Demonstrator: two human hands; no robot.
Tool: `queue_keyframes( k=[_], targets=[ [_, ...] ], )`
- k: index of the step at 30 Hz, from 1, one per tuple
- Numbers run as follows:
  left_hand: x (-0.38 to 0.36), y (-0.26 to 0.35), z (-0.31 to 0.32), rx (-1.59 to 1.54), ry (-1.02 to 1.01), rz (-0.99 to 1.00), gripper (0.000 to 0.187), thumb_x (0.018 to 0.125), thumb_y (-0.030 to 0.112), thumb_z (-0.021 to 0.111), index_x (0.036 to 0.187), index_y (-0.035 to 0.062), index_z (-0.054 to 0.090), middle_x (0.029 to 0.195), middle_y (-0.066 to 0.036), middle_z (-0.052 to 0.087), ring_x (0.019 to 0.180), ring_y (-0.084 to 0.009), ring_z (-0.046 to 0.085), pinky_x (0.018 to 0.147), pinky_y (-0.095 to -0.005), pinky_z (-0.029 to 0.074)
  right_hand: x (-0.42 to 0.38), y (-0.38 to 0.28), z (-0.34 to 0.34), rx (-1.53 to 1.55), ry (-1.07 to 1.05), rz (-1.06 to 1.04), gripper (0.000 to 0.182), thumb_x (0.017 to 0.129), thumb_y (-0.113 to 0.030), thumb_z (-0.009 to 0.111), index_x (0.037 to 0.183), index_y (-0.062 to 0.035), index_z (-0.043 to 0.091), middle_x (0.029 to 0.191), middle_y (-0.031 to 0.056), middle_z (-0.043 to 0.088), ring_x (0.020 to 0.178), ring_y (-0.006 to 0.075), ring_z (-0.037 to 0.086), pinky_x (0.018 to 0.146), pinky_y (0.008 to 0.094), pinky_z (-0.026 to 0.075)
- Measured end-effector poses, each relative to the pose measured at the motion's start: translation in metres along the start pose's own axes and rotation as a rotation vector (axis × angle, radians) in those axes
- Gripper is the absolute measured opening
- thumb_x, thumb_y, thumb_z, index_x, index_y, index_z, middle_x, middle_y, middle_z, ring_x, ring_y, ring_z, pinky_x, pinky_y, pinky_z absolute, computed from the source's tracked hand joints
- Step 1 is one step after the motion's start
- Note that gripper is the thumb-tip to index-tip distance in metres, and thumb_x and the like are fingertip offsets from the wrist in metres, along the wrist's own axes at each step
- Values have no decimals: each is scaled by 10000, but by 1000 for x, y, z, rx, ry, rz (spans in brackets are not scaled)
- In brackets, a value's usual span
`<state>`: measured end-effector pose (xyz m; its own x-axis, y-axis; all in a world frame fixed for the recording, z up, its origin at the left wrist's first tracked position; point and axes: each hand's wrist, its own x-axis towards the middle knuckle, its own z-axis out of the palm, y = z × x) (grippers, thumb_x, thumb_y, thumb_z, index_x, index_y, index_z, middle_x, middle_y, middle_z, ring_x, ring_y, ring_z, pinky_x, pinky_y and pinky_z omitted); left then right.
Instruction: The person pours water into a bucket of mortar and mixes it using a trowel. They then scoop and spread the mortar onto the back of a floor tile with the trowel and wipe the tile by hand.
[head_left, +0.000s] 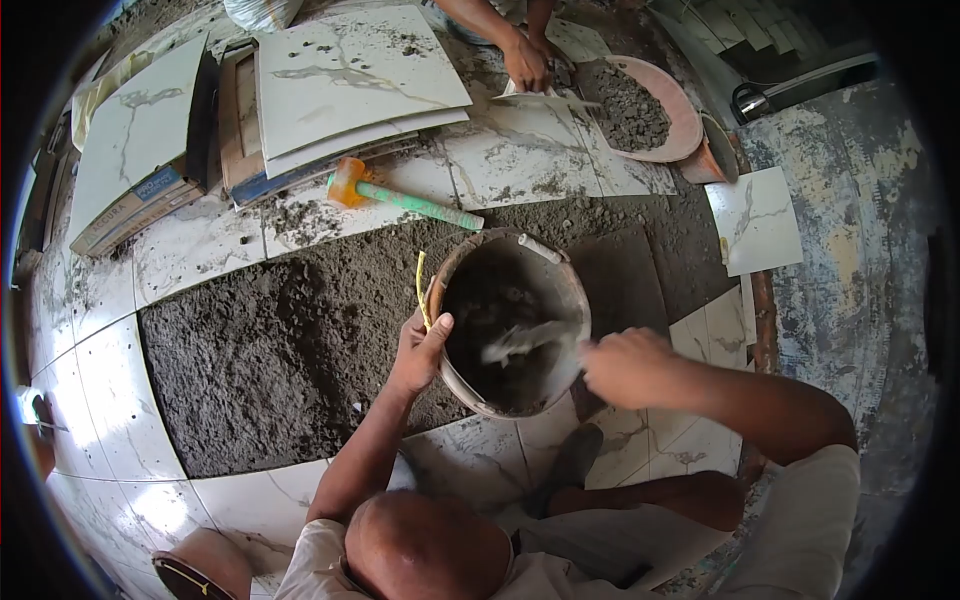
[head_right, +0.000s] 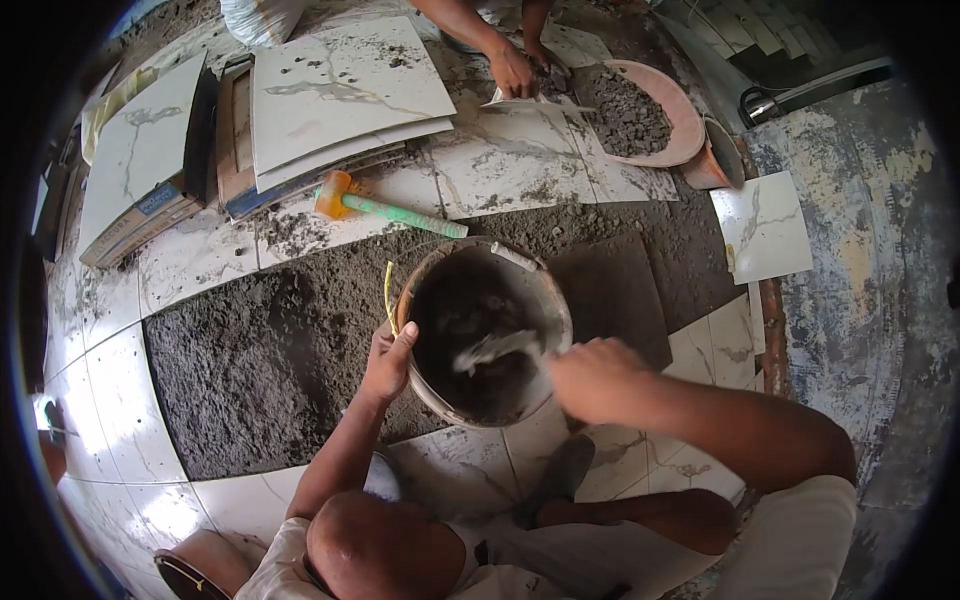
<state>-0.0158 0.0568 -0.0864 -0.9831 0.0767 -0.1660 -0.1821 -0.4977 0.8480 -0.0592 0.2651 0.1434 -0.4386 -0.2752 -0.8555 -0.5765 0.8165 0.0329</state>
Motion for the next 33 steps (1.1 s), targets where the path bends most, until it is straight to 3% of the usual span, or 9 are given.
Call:
queue_keyframes(
  k=[2, 8, 12, 15, 18, 20, 23, 29, 33],
  targets=[
    [-1, 2, 1, -9, -11, -24, 519, 954, 266, 557, 1368, -12, 412, 1123, 15, 537, 990, -61, 448, 901, -237, 352, -2, 23, -2, 60, 71, 203, 282, 845, -168, 502, 1058, 10, 551, 851, 234, 655, 828, 402, 659, 720, 484, 539],
    [3, 5, 15, -26, -57, 8, 519, 912, 137, 566, 1378, -20, 399, 1257, -45, 539, 1139, -107, 472, 994, -281, 346, 115, 39, 7, 49, 129, -93, 209, 810, -121, 541, 834, 24, 690, 868, 244, 661, 847, 390, 660, 736, 463, 543],
    [7, -2, 11, -55, -19, -54, 489, 892, 101, 561, 1351, -14, 436, 1198, -46, 578, 1096, -107, 509, 957, -266, 387, 126, -23, 64, 20, 457, 71, 210, 818, -93, 521, 882, 16, 689, 845, 183, 671, 763, 308, 685, 665, 409, 561],
    [10, 5, 17, -61, 38, -35, 523, 891, 96, 556, 1378, -16, 402, 1219, -42, 553, 1090, -102, 498, 940, -248, 376, 87, -41, 92, 29, 436, 209, 380, 845, -87, 474, 1127, 164, 516, 863, 188, 675, 732, 271, 693, 558, 370, 560],
    [8, -3, 11, -140, 31, -22, 539, 896, 107, 559, 1391, -21, 389, 1261, -43, 523, 1104, -100, 478, 942, -234, 354, 33, -46, 90, -73, 269, 57, 391, 851, -122, 475, 1124, 156, 515, 811, 222, 668, 683, 295, 692, 583, 405, 560],
    [6, -7, 10, -14, 59, 47, 508, 901, 117, 562, 1371, -13, 418, 1112, 6, 559, 969, -62, 484, 860, -214, 374, 18, -20, 58, 165, 75, -24, 338, 854, -102, 458, 1117, 96, 531, 810, 234, 657, 759, 366, 674, 638, 441, 549],
    [1, -15, 0, -116, 39, -40, 462, 905, 122, 568, 1336, -5, 456, 932, 65, 523, 820, -24, 425, 748, -190, 356, 4, 12, 39, 297, 55, 168, 319, 830, -247, 502, 1020, -4, 581, 870, 250, 653, 866, 429, 632, 774, 493, 501],
    [-5, 5, 11, -116, 120, -57, 367, 899, 130, 589, 1242, 21, 515, 855, 91, 472, 765, -13, 394, 692, -195, 345, 80, 46, 85, 1039, -353, 252, 249, 838, -201, 540, 796, 40, 585, 674, 172, 606, 575, 276, 609, 609, 411, 517],
    [-13, -23, -17, -65, 119, -136, 326, 904, 153, 575, 1208, 40, 541, 880, 78, 488, 801, -14, 415, 695, -224, 367, 102, 10, 84, 1226, -479, 233, 205, 833, -149, 556, 731, 28, 559, 615, 107, 548, 548, 216, 557, 536, 379, 493]
  ],
)
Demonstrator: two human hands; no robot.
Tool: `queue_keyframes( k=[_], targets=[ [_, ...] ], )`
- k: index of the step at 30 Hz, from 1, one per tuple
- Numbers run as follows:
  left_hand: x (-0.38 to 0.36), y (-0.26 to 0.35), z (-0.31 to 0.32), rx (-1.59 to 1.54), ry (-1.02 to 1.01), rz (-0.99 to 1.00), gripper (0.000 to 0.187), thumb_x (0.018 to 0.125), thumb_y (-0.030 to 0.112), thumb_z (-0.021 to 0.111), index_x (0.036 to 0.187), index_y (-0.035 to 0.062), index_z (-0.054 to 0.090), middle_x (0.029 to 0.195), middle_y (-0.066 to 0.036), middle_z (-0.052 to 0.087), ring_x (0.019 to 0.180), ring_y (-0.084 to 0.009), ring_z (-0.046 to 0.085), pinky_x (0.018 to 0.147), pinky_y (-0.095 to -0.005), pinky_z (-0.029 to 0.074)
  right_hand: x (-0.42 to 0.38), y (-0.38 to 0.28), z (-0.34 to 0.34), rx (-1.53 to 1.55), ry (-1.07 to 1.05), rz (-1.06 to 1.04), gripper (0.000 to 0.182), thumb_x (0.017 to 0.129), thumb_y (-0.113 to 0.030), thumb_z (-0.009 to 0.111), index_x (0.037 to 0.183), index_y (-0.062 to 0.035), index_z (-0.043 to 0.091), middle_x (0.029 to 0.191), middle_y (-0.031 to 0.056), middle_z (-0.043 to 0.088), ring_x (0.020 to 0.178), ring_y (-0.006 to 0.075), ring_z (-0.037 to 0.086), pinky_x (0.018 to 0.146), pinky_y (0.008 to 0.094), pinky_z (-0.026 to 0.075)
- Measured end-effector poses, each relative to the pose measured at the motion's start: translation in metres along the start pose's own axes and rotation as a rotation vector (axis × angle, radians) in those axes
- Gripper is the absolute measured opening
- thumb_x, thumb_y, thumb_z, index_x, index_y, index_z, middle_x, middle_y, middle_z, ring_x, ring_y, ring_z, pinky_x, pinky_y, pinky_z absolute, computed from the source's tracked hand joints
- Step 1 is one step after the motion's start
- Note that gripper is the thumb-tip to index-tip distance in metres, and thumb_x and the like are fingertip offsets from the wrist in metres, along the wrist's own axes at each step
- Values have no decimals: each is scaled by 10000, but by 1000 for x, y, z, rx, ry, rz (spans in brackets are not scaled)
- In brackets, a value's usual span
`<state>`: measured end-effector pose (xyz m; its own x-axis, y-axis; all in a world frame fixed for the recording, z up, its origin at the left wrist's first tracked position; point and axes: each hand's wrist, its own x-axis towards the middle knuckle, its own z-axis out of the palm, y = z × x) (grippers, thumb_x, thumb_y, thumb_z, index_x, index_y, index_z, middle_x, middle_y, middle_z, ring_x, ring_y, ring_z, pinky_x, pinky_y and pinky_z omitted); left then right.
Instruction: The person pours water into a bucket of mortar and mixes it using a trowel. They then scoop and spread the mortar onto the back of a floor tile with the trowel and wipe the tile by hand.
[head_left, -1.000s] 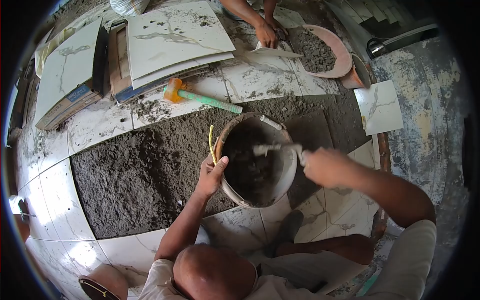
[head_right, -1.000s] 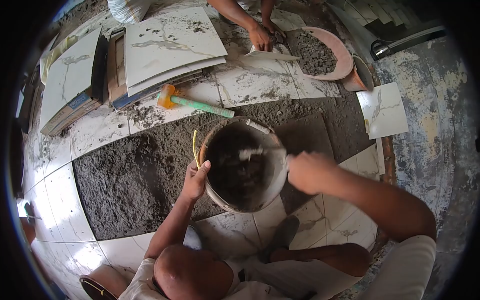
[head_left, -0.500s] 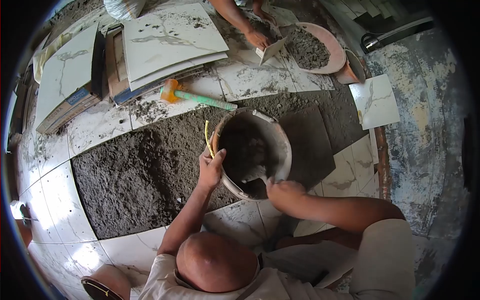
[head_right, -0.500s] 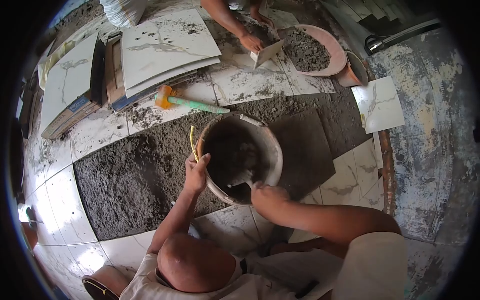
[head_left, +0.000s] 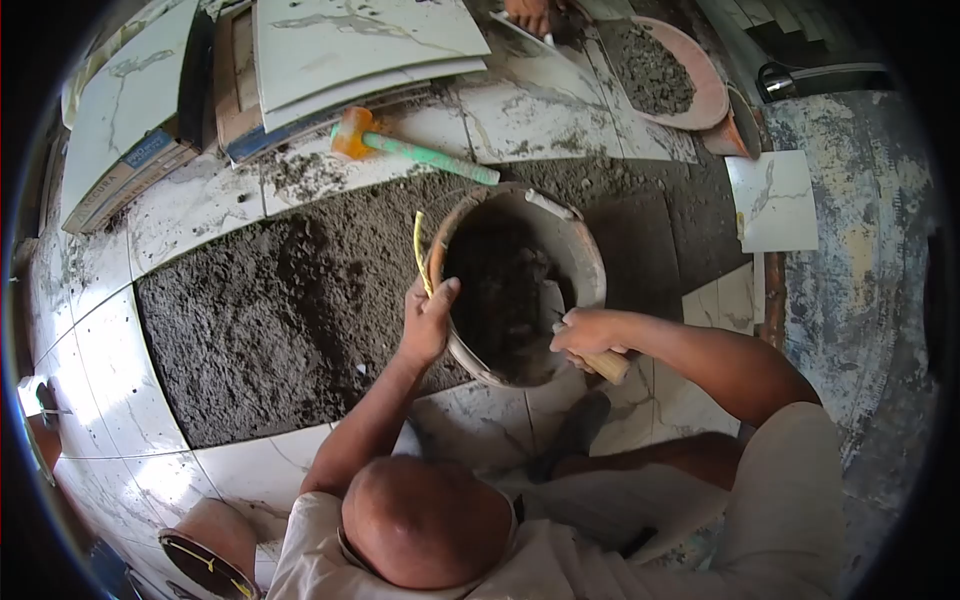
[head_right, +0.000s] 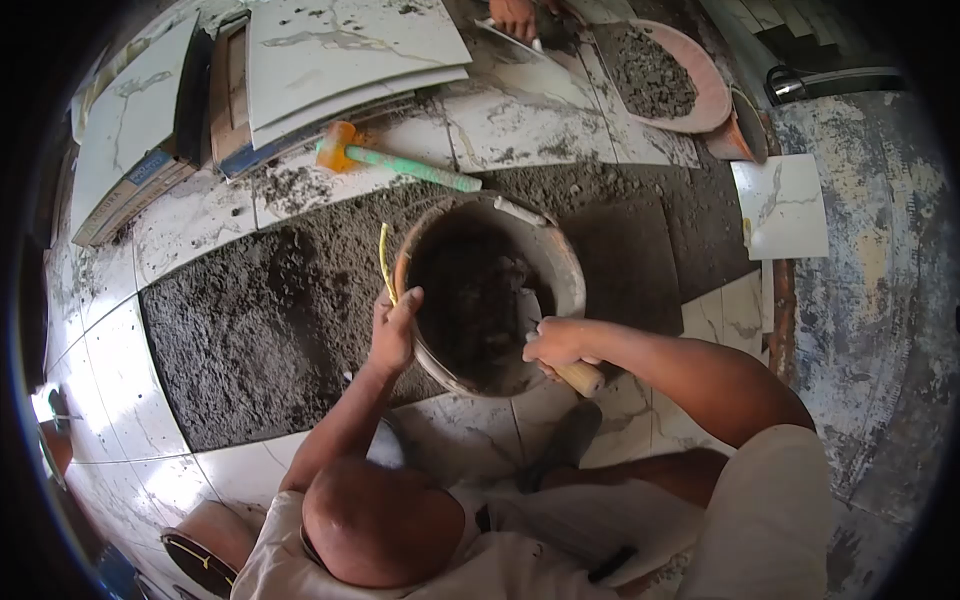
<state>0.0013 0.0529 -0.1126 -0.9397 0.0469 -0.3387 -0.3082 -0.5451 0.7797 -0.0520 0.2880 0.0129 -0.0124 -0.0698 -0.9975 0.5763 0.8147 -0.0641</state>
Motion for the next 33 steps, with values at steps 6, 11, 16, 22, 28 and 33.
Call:
queue_keyframes(
  k=[6, 11, 16, 22, 28, 33],
  targets=[
    [1, 14, 8, -83, 56, 26, 190, 935, 182, 541, 1049, 30, 547, 773, 93, 409, 702, -16, 346, 598, -195, 292, -10, -5, 9, 283, -119, 6, 203, 844, -125, 562, 675, -32, 497, 604, 72, 522, 548, 176, 539, 504, 335, 467],
    [1, 13, 11, 48, 62, 25, 219, 936, 175, 531, 1080, 10, 546, 767, 71, 448, 696, -34, 379, 624, -217, 345, 12, -1, 4, 548, -280, 57, 223, 862, -147, 559, 669, -66, 484, 587, 44, 503, 509, 143, 501, 469, 308, 424],
    [-1, 0, 3, 1055, -178, 330, 259, 938, 157, 493, 1169, 73, 575, 1005, -193, 624, 878, -386, 606, 792, -486, 489, 4, 26, -10, 308, -364, 48, 193, 888, -200, 555, 743, -84, 507, 570, 39, 495, 471, 158, 502, 444, 320, 447],
    [3, 18, 4, 487, 37, 349, 622, 930, 300, 524, 1431, 24, 281, 1429, -201, 349, 1350, -313, 311, 1101, -409, 247, 47, -9, -21, 410, -374, 219, 125, 871, -168, 566, 865, -49, 530, 672, 78, 529, 496, 154, 490, 477, 326, 436],
    [-5, 62, 22, 1012, 246, 186, 725, 853, 284, 603, 1452, 74, 255, 1448, -220, 245, 1326, -400, 279, 1098, -499, 229, -12, -29, -40, -536, 319, -528, 336, 938, -330, 536, 959, 4, 572, 751, 109, 614, 630, 203, 627, 549, 305, 479],
    [-18, 111, 83, 857, -160, -116, 346, 819, 262, 629, 1062, 16, 625, 999, -227, 629, 954, -324, 626, 825, -449, 473, -109, 61, -114, 404, 625, -391, 282, 946, -300, 538, 1034, -33, 521, 787, 95, 602, 610, 192, 618, 487, 294, 476]
  ],
)
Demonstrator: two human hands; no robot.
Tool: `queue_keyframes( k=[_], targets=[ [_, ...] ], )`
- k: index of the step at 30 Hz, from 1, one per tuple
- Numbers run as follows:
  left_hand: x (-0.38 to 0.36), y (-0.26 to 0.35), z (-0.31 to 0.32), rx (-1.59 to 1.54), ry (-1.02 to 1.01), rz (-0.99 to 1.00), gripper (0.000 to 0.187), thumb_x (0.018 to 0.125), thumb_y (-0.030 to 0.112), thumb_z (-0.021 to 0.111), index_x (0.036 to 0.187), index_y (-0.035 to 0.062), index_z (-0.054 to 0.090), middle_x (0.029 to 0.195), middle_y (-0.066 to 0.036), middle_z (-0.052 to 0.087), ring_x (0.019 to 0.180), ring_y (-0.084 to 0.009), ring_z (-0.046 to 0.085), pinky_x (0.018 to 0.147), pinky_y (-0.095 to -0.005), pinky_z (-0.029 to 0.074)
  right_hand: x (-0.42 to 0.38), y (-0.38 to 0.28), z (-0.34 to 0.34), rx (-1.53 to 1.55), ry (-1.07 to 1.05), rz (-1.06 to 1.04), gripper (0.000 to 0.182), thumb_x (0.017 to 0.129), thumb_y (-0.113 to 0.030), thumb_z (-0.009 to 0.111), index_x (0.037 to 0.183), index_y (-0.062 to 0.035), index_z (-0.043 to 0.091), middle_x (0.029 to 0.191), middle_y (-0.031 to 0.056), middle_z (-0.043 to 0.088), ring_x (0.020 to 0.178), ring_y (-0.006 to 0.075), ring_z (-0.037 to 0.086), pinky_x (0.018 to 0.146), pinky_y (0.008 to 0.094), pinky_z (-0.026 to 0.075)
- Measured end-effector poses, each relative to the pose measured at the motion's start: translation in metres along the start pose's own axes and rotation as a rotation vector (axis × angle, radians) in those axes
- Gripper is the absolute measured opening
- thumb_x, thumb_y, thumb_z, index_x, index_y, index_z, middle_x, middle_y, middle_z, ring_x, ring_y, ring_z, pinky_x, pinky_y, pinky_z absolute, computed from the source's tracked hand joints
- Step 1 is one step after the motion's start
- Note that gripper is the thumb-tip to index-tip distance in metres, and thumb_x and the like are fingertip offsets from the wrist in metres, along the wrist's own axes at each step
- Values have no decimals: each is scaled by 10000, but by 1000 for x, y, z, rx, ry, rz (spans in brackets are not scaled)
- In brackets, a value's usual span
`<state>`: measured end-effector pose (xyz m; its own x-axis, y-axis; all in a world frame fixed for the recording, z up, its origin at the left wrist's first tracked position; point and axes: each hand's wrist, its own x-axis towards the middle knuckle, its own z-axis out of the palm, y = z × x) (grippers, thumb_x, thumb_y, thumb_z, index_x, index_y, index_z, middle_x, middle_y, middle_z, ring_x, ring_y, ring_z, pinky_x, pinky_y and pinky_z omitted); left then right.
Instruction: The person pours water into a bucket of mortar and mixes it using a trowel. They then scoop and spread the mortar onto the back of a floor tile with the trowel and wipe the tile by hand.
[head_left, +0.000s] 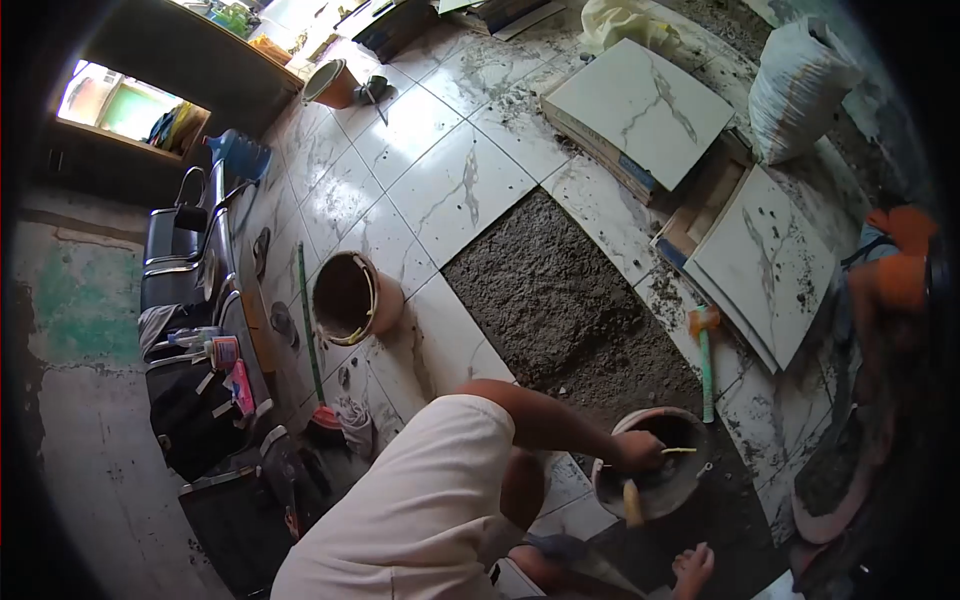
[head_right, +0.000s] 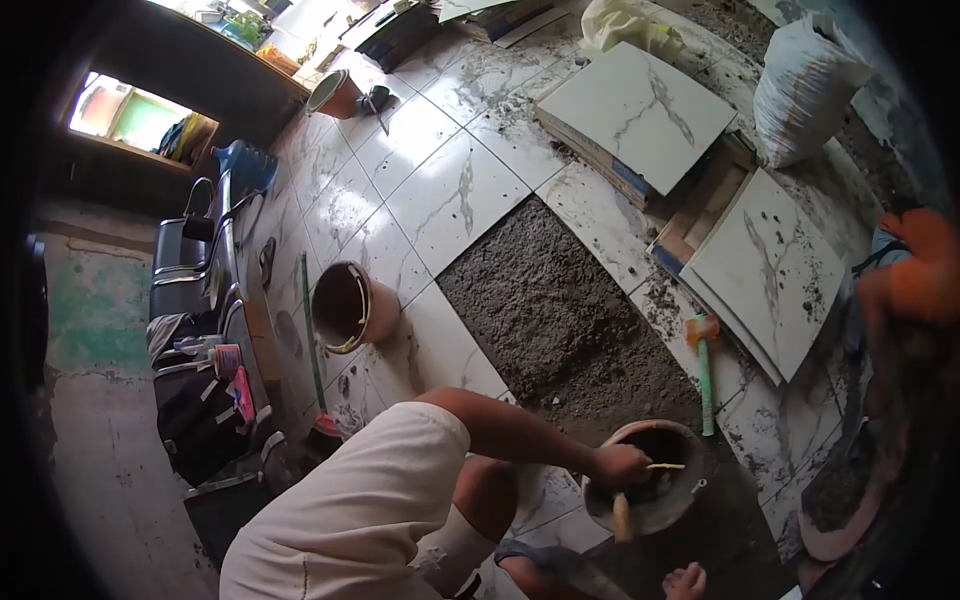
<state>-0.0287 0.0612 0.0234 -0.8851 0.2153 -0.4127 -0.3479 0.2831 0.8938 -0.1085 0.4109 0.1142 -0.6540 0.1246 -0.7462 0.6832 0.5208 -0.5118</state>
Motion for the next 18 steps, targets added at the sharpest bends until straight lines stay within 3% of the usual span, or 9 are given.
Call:
queue_keyframes(
  k=[1, 2, 4, 6, 8, 12, 18],
  targets=[
    [-9, 22, 6, -117, -45, -22, 317, 806, 279, 639, 959, 1, 652, 845, -192, 642, 833, -303, 652, 740, -442, 499, -71, -30, 2, 42, 79, 104, 338, 976, -315, 488, 973, -5, 624, 813, 122, 623, 684, 221, 562, 616, 331, 466],
    [-16, 48, 13, -236, -93, -37, 317, 794, 295, 650, 856, -14, 680, 692, -157, 655, 713, -282, 678, 655, -436, 524, -107, -18, -17, -206, 87, -21, 390, 964, -355, 504, 1035, 11, 617, 859, 128, 630, 726, 235, 577, 647, 346, 483],
    [-8, 67, 39, -40, -199, -97, 394, 752, 334, 682, 910, -27, 674, 801, -190, 676, 800, -325, 676, 686, -445, 529, -162, 4, -51, -401, 1, -6, 380, 959, -357, 515, 1033, 4, 610, 843, 123, 623, 714, 235, 575, 636, 352, 484],
    [-37, 105, 36, -8, 128, -338, 445, 704, 370, 705, 899, -30, 685, 866, -207, 682, 844, -350, 670, 739, -446, 531, -211, 20, -83, -455, -79, 84, 372, 953, -359, 526, 1031, -3, 602, 827, 117, 617, 703, 236, 574, 625, 358, 484],
    [-42, 82, 74, 64, 259, -311, 450, 685, 392, 710, 885, -11, 701, 903, -205, 685, 872, -358, 667, 774, -438, 528, -245, 30, -118, -495, -135, 162, 364, 947, -361, 537, 1028, -11, 594, 811, 112, 610, 692, 236, 572, 614, 363, 485],
    [-144, 196, 3, -78, 306, -425, 461, 698, 446, 694, 884, 23, 708, 889, -210, 680, 869, -359, 663, 781, -432, 525, -282, 18, -186, -526, -164, 232, 351, 935, -364, 559, 1024, -26, 579, 778, 101, 596, 669, 237, 569, 591, 375, 486],
    [-353, 289, -70, -287, 643, -517, 539, 746, 503, 694, 817, -32, 673, 780, -202, 663, 774, -311, 674, 693, -412, 510, -271, -56, -248, -464, -159, 110, 339, 917, -370, 591, 1017, -48, 556, 729, 84, 575, 635, 238, 564, 558, 392, 488]
  ],
)
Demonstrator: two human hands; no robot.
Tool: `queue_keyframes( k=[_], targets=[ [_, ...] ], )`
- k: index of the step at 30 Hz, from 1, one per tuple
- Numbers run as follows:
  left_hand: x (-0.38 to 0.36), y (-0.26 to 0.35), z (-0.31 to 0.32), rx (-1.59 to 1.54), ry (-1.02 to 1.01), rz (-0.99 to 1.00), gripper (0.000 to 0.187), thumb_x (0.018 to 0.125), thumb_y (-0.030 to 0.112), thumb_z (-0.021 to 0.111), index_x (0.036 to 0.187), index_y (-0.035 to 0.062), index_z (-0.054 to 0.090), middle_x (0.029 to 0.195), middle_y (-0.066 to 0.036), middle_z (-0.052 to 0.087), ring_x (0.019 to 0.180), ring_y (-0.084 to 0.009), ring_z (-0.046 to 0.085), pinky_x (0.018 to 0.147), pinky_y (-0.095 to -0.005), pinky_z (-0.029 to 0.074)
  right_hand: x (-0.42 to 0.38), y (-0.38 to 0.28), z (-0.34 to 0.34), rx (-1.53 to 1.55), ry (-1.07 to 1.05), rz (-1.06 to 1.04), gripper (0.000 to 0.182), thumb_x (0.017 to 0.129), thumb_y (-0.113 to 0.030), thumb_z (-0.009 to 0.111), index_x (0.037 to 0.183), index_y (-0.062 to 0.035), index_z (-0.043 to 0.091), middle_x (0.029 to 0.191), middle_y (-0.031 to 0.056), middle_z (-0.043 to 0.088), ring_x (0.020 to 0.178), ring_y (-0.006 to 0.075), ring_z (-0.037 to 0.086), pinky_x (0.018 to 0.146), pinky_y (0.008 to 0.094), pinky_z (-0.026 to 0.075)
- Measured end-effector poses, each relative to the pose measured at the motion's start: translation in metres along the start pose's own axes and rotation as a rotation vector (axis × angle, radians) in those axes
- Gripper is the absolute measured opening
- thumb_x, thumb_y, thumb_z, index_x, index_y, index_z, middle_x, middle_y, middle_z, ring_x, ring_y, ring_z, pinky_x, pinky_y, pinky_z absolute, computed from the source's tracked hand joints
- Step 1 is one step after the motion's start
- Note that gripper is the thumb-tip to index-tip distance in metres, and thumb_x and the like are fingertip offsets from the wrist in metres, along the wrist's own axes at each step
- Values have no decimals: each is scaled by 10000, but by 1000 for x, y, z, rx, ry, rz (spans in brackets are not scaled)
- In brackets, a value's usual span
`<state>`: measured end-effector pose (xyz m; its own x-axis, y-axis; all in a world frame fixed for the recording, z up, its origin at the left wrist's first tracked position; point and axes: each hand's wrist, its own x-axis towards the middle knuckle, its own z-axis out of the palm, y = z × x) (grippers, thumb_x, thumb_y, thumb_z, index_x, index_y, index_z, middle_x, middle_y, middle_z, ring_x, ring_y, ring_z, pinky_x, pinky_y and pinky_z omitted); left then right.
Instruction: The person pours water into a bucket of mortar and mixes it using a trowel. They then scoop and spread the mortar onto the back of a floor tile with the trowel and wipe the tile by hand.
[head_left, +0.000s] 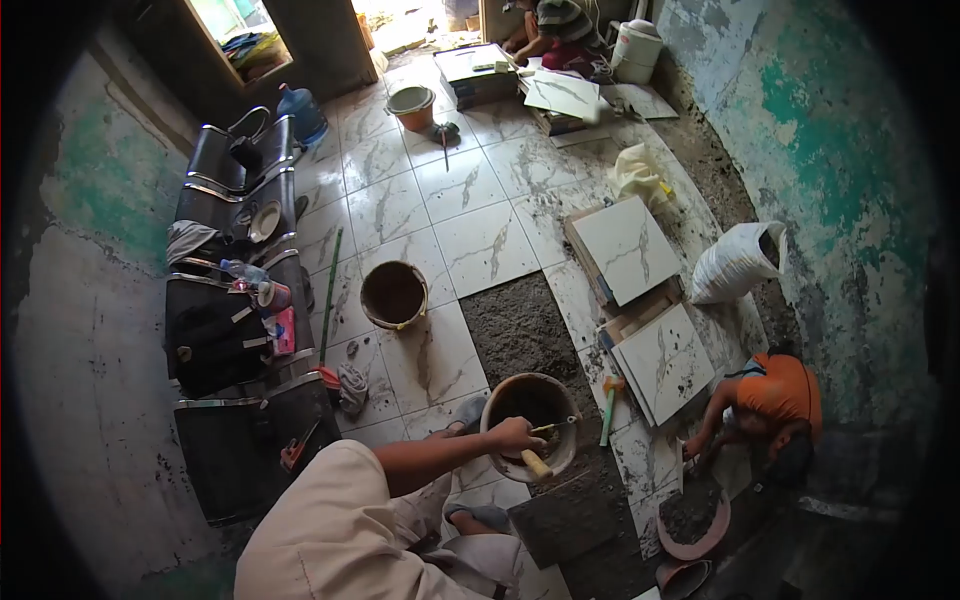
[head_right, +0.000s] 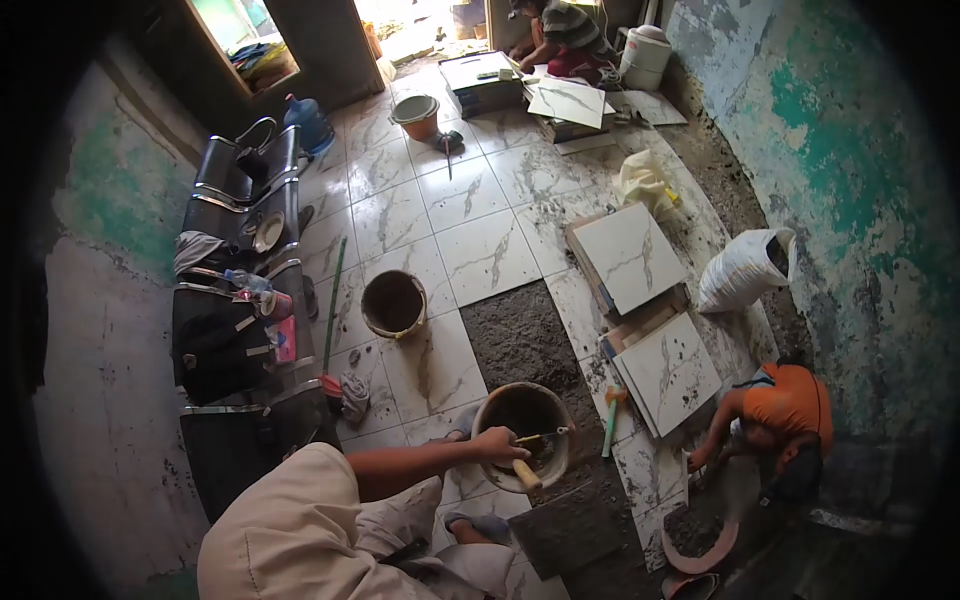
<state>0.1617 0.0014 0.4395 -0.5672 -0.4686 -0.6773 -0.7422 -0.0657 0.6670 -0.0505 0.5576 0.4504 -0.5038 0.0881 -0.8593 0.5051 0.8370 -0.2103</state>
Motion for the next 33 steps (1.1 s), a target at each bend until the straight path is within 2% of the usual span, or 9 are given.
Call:
queue_keyframes(
  k=[6, 8, 10, 14, 15, 20, 24, 28, 33],
  targets=[
    [-136, -15, -158, -352, 254, -97, 495, 772, 473, 705, 735, -15, 635, 663, -109, 617, 626, -193, 610, 577, -346, 463, -40, -163, 53, 284, 63, -239, 348, 908, -385, 607, 1012, -58, 545, 727, 90, 583, 630, 257, 573, 535, 387, 484],
    [-160, -37, -200, -458, 366, -114, 468, 768, 453, 723, 649, 30, 560, 593, -42, 549, 542, -129, 528, 504, -316, 415, -74, -229, 97, 334, 53, -158, 374, 902, -382, 612, 1088, -65, 543, 837, 155, 613, 685, 299, 592, 620, 460, 514],
    [-181, -54, -241, -450, 494, -92, 468, 767, 445, 720, 630, 39, 531, 597, -42, 550, 544, -120, 513, 503, -314, 410, 18, -236, 107, 333, -399, -191, 464, 889, -455, 600, 1164, -86, 538, 1108, 159, 575, 868, 324, 592, 691, 539, 515],
    [-227, -87, -352, -671, 674, -192, 413, 774, 396, 731, 647, 71, 510, 615, -33, 543, 558, -101, 486, 502, -285, 399, -148, -400, 267, -189, -148, -264, 243, 927, -244, 569, 1021, -24, 527, 789, 96, 603, 598, 195, 634, 462, 310, 494],
    [-239, -97, -378, -723, 726, -223, 458, 741, 456, 704, 625, 49, 527, 602, -82, 584, 561, -151, 565, 538, -318, 451, -164, -434, 298, -278, -125, -294, 228, 908, -220, 595, 977, -7, 551, 800, 95, 620, 606, 189, 641, 480, 308, 503],
    [-294, -137, -498, -1061, 947, -193, 363, 791, 330, 739, 649, 92, 503, 568, 27, 442, 477, -77, 390, 443, -271, 323, -209, -543, 388, -327, -172, -556, 184, 865, -141, 651, 914, 15, 566, 791, 117, 630, 583, 194, 642, 453, 331, 513],
    [-321, -170, -595, -1261, 1088, -145, 332, 818, 297, 729, 703, 93, 494, 553, 40, 402, 434, -71, 365, 425, -258, 319, -220, -584, 429, -236, -43, -312, 192, 877, -136, 620, 846, 28, 526, 776, 149, 618, 567, 231, 620, 473, 402, 497],
    [-336, -185, -699, -1365, 1187, -153, 344, 836, 302, 708, 686, 138, 445, 515, 57, 320, 410, -81, 347, 445, -287, 353, -172, -612, 470, -405, -30, -130, 93, 878, -63, 569, 944, 2, 555, 783, 143, 620, 542, 233, 600, 445, 390, 483],
    [-319, -257, -820, -1544, 1253, -256, 321, 854, 350, 681, 711, 144, 480, 497, 66, 291, 406, -84, 337, 446, -302, 356, -209, -722, 593, -643, 151, -317, 476, 880, -106, 631, 1306, -33, 432, 1063, 171, 624, 618, 251, 632, 487, 398, 502]
  ],
)
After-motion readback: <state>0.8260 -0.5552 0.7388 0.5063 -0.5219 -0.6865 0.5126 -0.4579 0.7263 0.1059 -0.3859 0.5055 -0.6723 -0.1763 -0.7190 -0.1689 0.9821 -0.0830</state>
